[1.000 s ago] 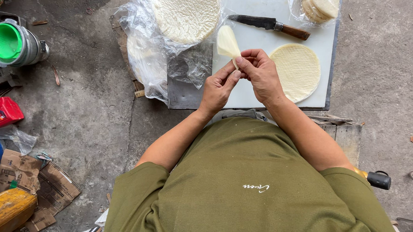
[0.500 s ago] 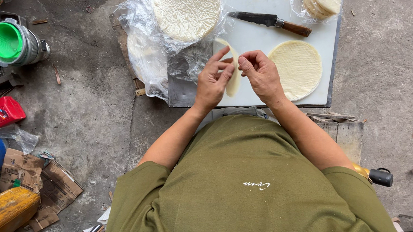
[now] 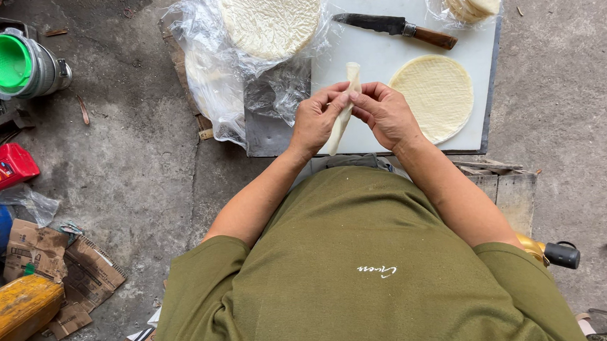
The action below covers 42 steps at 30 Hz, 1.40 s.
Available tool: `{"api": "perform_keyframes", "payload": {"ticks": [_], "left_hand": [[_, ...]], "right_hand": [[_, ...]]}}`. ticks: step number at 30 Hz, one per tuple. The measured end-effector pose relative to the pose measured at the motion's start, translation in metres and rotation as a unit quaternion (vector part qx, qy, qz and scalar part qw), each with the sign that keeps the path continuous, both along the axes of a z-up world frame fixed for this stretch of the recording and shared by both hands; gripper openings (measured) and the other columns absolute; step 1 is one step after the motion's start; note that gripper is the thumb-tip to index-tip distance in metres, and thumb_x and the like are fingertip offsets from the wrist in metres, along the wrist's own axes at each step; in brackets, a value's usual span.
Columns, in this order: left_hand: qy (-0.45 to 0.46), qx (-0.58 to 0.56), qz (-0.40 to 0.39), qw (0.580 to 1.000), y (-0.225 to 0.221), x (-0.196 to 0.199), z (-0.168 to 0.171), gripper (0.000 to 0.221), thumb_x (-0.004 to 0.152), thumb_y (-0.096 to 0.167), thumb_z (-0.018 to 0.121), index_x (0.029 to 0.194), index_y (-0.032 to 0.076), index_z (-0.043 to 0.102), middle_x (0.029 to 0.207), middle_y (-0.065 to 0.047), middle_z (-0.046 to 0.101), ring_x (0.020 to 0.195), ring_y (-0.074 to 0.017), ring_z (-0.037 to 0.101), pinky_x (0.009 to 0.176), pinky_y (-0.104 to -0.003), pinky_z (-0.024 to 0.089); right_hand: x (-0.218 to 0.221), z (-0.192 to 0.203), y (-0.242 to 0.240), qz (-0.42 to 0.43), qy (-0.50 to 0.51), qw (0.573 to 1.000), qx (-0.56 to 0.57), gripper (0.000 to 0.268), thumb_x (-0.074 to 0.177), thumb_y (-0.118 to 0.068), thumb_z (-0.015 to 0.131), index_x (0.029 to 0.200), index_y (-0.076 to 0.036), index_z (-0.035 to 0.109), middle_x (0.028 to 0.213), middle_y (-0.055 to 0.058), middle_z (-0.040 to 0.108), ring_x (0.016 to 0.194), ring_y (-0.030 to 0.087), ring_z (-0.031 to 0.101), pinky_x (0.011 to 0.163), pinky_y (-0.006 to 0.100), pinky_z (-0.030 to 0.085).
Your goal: The person separates individual thin dough circles from a stack and places them side-by-side on a flat surface by hand.
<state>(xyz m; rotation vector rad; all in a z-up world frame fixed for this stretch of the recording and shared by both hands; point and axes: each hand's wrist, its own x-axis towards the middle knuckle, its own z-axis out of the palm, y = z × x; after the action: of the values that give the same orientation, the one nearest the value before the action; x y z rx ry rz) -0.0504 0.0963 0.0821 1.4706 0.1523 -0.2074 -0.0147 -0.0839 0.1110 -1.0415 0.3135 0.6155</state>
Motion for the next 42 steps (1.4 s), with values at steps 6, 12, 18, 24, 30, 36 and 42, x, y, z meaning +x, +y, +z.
{"api": "perform_keyframes", "payload": {"ticks": [6,12,18,24,30,36,42], "left_hand": [[0.079,-0.314,0.146,0.935,0.001,0.008,0.001,0.023,0.104,0.018,0.062,0.11,-0.004,0.059,0.112,-0.021,0.068,0.101,-0.0261,0.071,0.087,-0.039,0.064],[0.215,-0.329,0.095,0.915,0.015,0.014,0.031,0.036,0.097,0.033,0.061,0.119,0.005,0.06,0.108,-0.014,0.072,0.095,-0.0217,0.074,0.081,-0.039,0.064],[-0.006,-0.126,0.069,0.99,0.001,0.016,0.029,0.034,0.101,0.033,0.071,0.116,0.003,0.068,0.1,-0.007,0.074,0.088,-0.0161,0.068,0.077,-0.032,0.059],[-0.076,0.172,0.041,0.981,-0.01,0.008,0.017,0.032,0.109,0.041,0.056,0.105,0.012,0.068,0.077,-0.001,0.069,0.067,-0.0101,0.064,0.062,-0.029,0.053],[-0.02,-0.079,0.147,0.986,0.011,0.012,0.011,0.037,0.11,0.038,0.054,0.107,0.007,0.072,0.087,-0.003,0.068,0.072,-0.0111,0.058,0.06,-0.027,0.05],[-0.006,-0.042,0.001,0.999,0.016,0.008,0.029,0.036,0.103,0.042,0.06,0.115,0.009,0.064,0.103,-0.007,0.071,0.09,-0.0116,0.073,0.078,-0.028,0.066],[-0.049,-0.014,-0.011,0.999,0.014,0.02,0.05,0.042,0.096,0.04,0.07,0.119,0.006,0.062,0.092,-0.005,0.074,0.084,-0.0139,0.072,0.073,-0.03,0.059]], "right_hand": [[0.001,-0.005,-0.006,-0.029,-0.073,0.996,-0.037,0.011,0.1,-0.004,0.07,0.106,-0.003,0.061,0.1,0.006,0.067,0.09,0.014,0.063,0.086,0.029,0.055],[-0.006,0.011,-0.001,0.114,-0.258,0.952,-0.121,0.013,0.101,-0.004,0.067,0.11,0.0,0.058,0.104,0.005,0.065,0.095,0.011,0.063,0.088,0.027,0.056],[0.001,0.038,0.007,0.137,-0.244,0.956,-0.086,0.039,0.101,-0.017,0.069,0.129,0.0,0.049,0.114,0.005,0.065,0.106,0.01,0.066,0.096,0.025,0.058],[-0.003,0.032,0.024,0.017,-0.207,0.968,-0.138,0.034,0.105,-0.03,0.066,0.121,0.0,0.061,0.1,0.003,0.067,0.087,0.007,0.061,0.077,0.021,0.054],[0.003,0.014,-0.003,-0.071,-0.287,0.929,-0.223,0.029,0.108,-0.032,0.064,0.112,-0.003,0.062,0.095,-0.002,0.062,0.083,0.006,0.055,0.072,0.02,0.051],[0.002,0.01,-0.007,0.014,-0.419,0.846,-0.329,0.024,0.111,-0.032,0.059,0.113,-0.008,0.056,0.095,0.001,0.068,0.088,0.009,0.066,0.074,0.023,0.056],[-0.002,0.032,-0.001,0.086,-0.427,0.848,-0.302,0.029,0.112,-0.032,0.057,0.126,-0.007,0.053,0.102,0.007,0.073,0.096,0.013,0.072,0.081,0.027,0.06]]}}
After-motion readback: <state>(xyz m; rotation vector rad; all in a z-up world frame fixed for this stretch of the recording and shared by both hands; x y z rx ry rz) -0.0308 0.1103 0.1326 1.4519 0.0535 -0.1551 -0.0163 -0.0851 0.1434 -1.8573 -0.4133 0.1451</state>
